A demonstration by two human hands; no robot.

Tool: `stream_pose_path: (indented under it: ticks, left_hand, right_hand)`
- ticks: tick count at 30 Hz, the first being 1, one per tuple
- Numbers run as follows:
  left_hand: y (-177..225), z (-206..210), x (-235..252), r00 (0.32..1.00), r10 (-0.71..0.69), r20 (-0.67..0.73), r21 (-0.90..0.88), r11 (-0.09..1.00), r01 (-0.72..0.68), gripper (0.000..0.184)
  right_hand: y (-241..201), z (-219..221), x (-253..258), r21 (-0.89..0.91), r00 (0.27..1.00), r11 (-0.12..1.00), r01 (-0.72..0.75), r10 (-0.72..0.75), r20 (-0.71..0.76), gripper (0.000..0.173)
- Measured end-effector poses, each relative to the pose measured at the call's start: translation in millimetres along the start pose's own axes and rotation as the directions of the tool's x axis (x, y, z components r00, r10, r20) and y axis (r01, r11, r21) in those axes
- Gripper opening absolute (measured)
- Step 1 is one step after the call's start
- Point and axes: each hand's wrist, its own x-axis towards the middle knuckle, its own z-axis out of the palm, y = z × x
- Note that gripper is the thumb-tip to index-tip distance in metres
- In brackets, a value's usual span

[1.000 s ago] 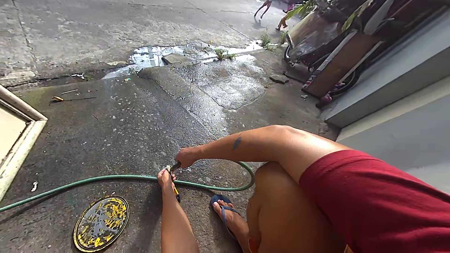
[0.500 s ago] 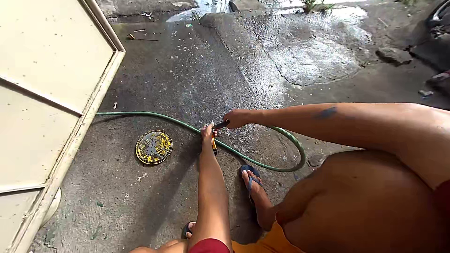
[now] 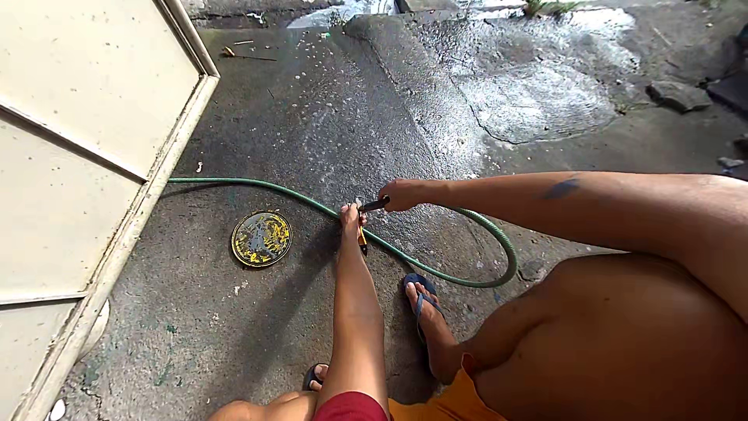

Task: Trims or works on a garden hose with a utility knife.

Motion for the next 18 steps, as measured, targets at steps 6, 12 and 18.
stream_pose_path:
  ticks: [6,12,18]
  left_hand:
    - [-0.1,2.6,1.4,0.998,-0.011,0.065,-0.037,0.999,0.013,0.049]
    - [-1.2,2.2,1.2,1.0,0.008,0.023,-0.043,0.999,-0.007,0.026]
    - [-0.4,0.4,1.6,1.0,0.008,0.019,-0.035,0.999,-0.007,0.02]
  right_hand:
    - [1.6,0.8,1.7,-0.012,1.0,1.0,0.006,-0.006,-0.006,0.024]
    - [2.2,0.7,2.4,-0.001,1.0,1.0,-0.012,0.012,0.01,0.025]
    - [-0.8,-2.2,-0.6,0.015,1.0,1.0,-0.023,0.023,0.014,0.026]
